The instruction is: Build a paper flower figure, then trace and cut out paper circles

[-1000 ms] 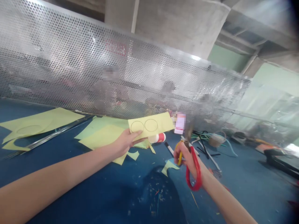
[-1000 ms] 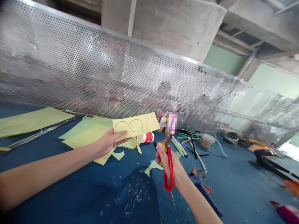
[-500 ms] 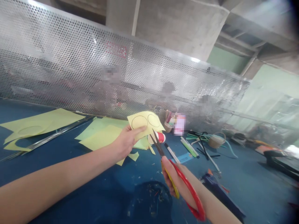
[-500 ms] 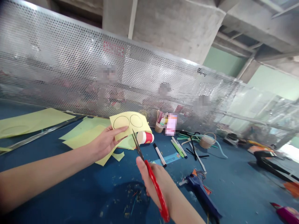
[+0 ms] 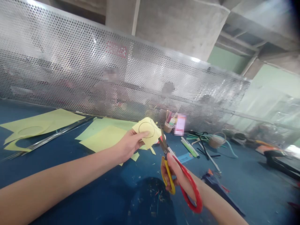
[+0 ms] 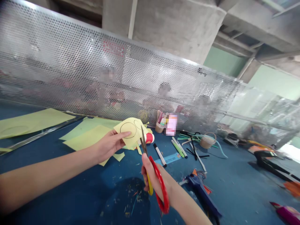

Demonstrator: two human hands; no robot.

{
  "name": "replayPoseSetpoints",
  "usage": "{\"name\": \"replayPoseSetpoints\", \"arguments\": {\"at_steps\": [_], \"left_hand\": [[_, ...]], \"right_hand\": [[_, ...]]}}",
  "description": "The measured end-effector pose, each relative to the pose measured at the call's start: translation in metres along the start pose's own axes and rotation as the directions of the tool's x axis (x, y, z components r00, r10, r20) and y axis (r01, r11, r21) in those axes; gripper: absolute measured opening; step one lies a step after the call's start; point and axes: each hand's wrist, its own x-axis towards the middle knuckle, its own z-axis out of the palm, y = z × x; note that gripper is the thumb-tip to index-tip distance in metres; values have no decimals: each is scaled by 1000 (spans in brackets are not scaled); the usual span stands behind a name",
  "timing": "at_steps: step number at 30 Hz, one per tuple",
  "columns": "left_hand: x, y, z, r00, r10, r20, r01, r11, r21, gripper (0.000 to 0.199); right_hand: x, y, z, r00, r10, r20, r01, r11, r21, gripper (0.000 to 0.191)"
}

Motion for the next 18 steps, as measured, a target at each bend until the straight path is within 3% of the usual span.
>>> {"name": "replayPoseSetpoints", "arguments": {"at_steps": [9, 18], "left_hand": [[3, 4, -9, 983, -30, 184, 18, 997, 71, 32], [-6, 8, 2, 971, -43, 233, 17, 994, 112, 45]], "right_hand": [[-3, 3, -3, 998, -13, 64, 16, 999, -40, 61], [-9, 1, -5, 990, -106, 88, 117, 984, -131, 54]]}}
